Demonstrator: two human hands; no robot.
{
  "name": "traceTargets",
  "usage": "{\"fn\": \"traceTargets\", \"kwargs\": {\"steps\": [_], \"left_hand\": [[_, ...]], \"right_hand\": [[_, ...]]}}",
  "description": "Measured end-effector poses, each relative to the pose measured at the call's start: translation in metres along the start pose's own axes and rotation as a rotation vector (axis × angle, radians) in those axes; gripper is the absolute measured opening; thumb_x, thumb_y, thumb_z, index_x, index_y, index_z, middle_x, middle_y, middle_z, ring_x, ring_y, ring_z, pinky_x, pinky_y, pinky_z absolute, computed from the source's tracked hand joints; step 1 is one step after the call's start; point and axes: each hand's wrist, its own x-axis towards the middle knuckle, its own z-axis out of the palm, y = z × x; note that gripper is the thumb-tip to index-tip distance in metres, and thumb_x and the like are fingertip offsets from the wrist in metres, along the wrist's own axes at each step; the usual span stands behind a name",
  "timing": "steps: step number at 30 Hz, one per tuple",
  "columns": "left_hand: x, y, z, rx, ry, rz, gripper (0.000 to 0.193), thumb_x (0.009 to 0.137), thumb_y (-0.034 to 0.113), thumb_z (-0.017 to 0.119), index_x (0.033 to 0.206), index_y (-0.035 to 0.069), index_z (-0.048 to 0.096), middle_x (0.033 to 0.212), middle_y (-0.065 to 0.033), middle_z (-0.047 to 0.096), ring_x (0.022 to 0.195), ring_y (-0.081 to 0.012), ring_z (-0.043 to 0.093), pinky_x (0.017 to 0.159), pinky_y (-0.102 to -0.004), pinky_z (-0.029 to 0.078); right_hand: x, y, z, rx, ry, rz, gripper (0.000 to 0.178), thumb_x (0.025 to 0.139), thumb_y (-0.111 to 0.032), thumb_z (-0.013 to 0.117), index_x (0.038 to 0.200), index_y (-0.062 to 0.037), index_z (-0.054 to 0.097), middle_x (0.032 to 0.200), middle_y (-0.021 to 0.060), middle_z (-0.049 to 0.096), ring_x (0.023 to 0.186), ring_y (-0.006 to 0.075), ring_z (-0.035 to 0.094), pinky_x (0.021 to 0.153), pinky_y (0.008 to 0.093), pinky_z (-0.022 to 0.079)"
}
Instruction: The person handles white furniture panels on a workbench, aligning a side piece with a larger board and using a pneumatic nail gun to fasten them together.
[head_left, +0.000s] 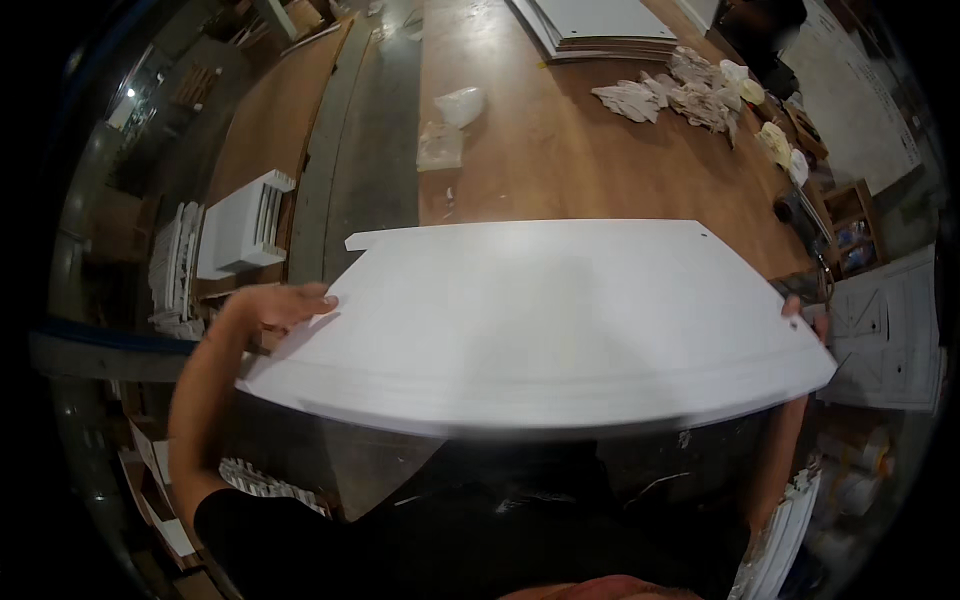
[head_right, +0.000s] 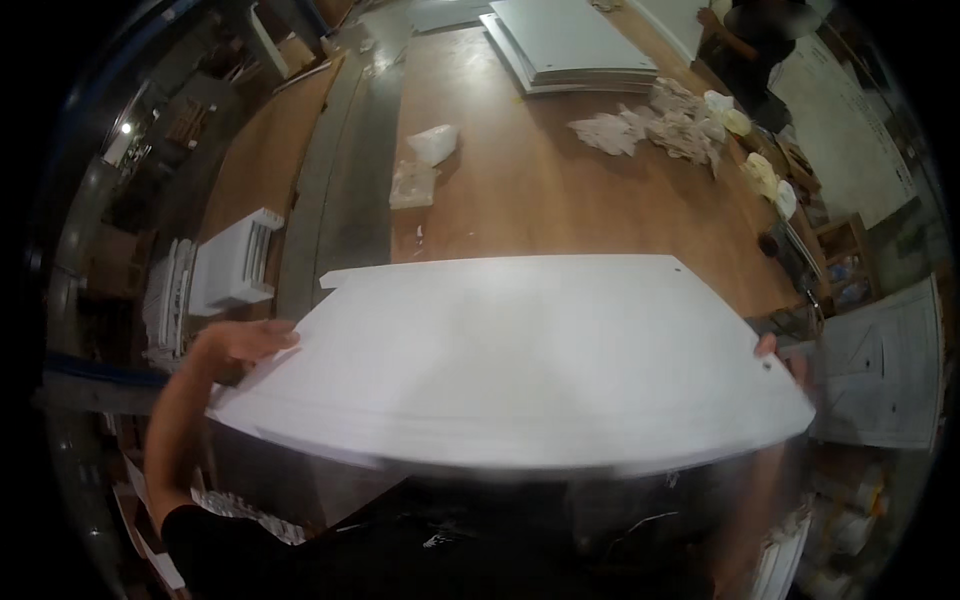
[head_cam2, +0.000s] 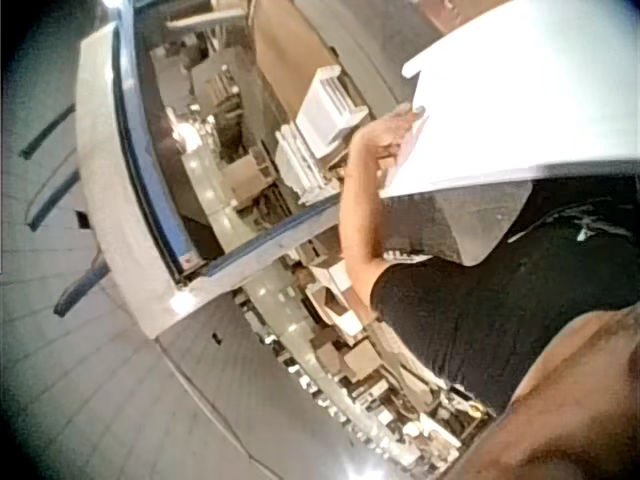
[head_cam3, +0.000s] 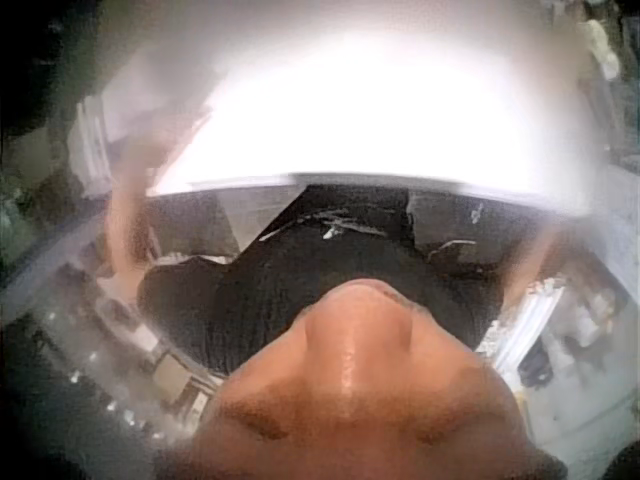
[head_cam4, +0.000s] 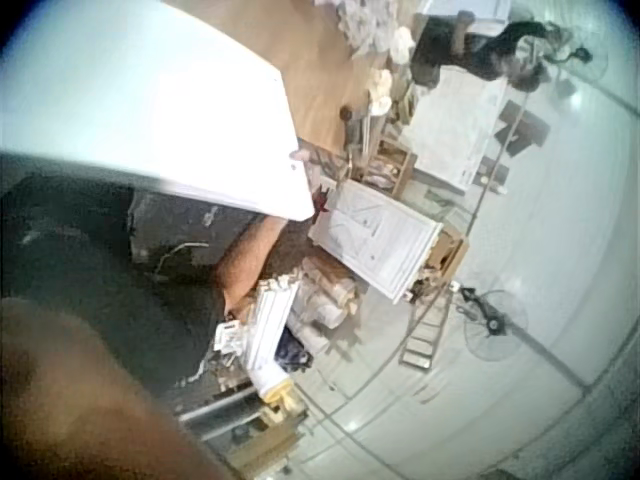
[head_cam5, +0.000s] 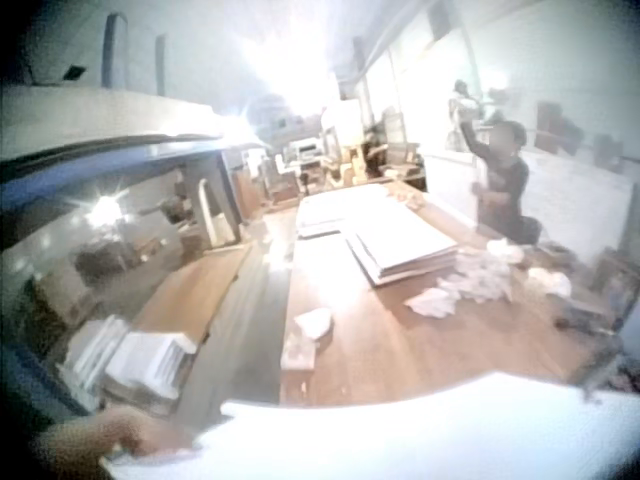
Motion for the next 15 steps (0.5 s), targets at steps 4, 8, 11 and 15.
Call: {"fn": "traceTargets", "kwargs": {"steps": [4,8,11,15], "left_hand": [[-0.025,0.002,-0.071,0.145,0.029,0.098,0.073,0.098,0.066,0.048,0.146,0.012,0.049,0.106,-0.0111,0.064,0.076,-0.0153,0.056,0.070,-0.0331,0.049],[-0.032,0.006,-0.123,0.161,0.148,0.296,0.061,0.104,0.061,0.040,0.117,0.010,0.072,0.084,-0.0082,0.071,0.076,-0.0145,0.064,0.073,-0.0327,0.053],[-0.013,0.039,-0.158,-0.011,0.300,0.360,0.059,0.107,0.053,0.041,0.109,0.002,0.071,0.083,-0.0081,0.070,0.077,-0.0153,0.066,0.073,-0.0321,0.053],[-0.011,0.107,-0.149,0.053,0.571,0.824,0.053,0.106,0.046,0.048,0.110,-0.003,0.069,0.087,-0.0083,0.070,0.081,-0.0171,0.065,0.078,-0.0308,0.052]], "right_hand": [[0.063,-0.042,0.065,0.036,0.442,-0.171,0.051,0.104,-0.052,0.043,0.123,-0.0069,0.056,0.110,0.0061,0.065,0.103,0.0173,0.062,0.094,0.0307,0.050],[0.085,-0.119,0.130,0.549,0.047,-0.023,0.049,0.103,-0.052,0.044,0.121,-0.0098,0.061,0.112,0.0063,0.067,0.098,0.0170,0.063,0.087,0.0337,0.050],[0.118,-0.111,0.135,-0.039,0.241,-0.302,0.040,0.101,-0.044,0.054,0.114,-0.0076,0.064,0.107,0.0065,0.065,0.090,0.0151,0.061,0.081,0.0295,0.047],[0.143,-0.125,0.139,-0.016,0.304,-0.411,0.027,0.096,-0.027,0.067,0.112,-0.0045,0.064,0.097,0.0008,0.064,0.081,0.0097,0.054,0.074,0.0252,0.044]]}}
